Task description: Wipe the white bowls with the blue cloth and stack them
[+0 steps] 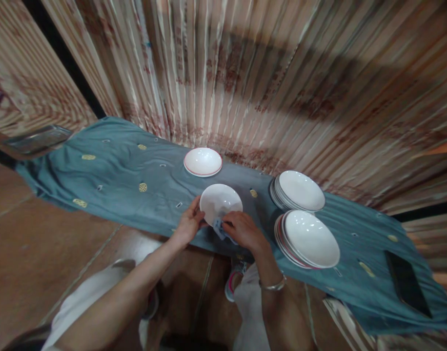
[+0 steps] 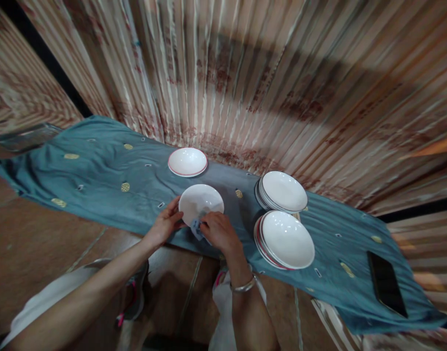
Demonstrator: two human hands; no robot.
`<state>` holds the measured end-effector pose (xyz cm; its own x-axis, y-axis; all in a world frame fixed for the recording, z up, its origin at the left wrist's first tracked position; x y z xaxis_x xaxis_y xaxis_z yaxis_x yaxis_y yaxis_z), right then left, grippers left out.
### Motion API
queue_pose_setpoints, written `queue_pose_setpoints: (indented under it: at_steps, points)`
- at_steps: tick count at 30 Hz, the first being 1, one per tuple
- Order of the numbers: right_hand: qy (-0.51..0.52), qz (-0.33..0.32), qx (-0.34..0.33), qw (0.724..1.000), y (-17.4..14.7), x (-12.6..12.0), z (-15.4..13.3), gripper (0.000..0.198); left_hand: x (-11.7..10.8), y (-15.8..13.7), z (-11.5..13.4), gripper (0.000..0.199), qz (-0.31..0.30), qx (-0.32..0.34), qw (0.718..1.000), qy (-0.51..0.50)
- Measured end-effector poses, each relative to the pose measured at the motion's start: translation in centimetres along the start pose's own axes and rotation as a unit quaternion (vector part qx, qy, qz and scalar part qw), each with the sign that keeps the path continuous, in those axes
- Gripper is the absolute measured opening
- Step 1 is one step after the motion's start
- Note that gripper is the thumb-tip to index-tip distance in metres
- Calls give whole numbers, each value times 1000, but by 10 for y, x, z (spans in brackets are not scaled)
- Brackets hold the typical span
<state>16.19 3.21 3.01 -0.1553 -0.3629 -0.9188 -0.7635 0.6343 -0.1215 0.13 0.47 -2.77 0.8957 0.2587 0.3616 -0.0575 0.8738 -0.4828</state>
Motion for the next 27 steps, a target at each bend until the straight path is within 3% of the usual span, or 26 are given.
queue_pose_setpoints:
  at_steps: [5,9,12,16,19,22,27]
  points:
    - [-92,11,87,992,6,2,11,23,4,-2,1,85,-9,6,1000,20]
    - [-80,68,105,989,25,8,20,30,5,-4,2,84,-16,13,999,41]
    - [-19,143,82,986,42,17,28,30,5,-6,2,83,-8,16,999,38]
    - [102,224,-10,969,60,32,34,39,7,-7,1,82,-9,22,999,27]
    - [206,206,-86,953,64,39,34,37,7,-7,0,79,4,22,1000,20]
    - [262,146,-130,945,58,38,31,29,6,-7,-1,80,16,12,1000,13]
    - [185,51,-115,975,32,24,18,19,3,-7,1,82,2,4,1000,6]
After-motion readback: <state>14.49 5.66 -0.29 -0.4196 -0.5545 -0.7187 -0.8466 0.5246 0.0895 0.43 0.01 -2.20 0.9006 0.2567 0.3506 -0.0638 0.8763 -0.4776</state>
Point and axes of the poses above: each hand's wrist, its own y-axis towards the middle knuckle, its own x-axis out of the palm, z = x × y, the point moved 3 cm from there along y, towards the middle knuckle, and after that the axes turned 12 degrees about -x, right-handed, at the moved point
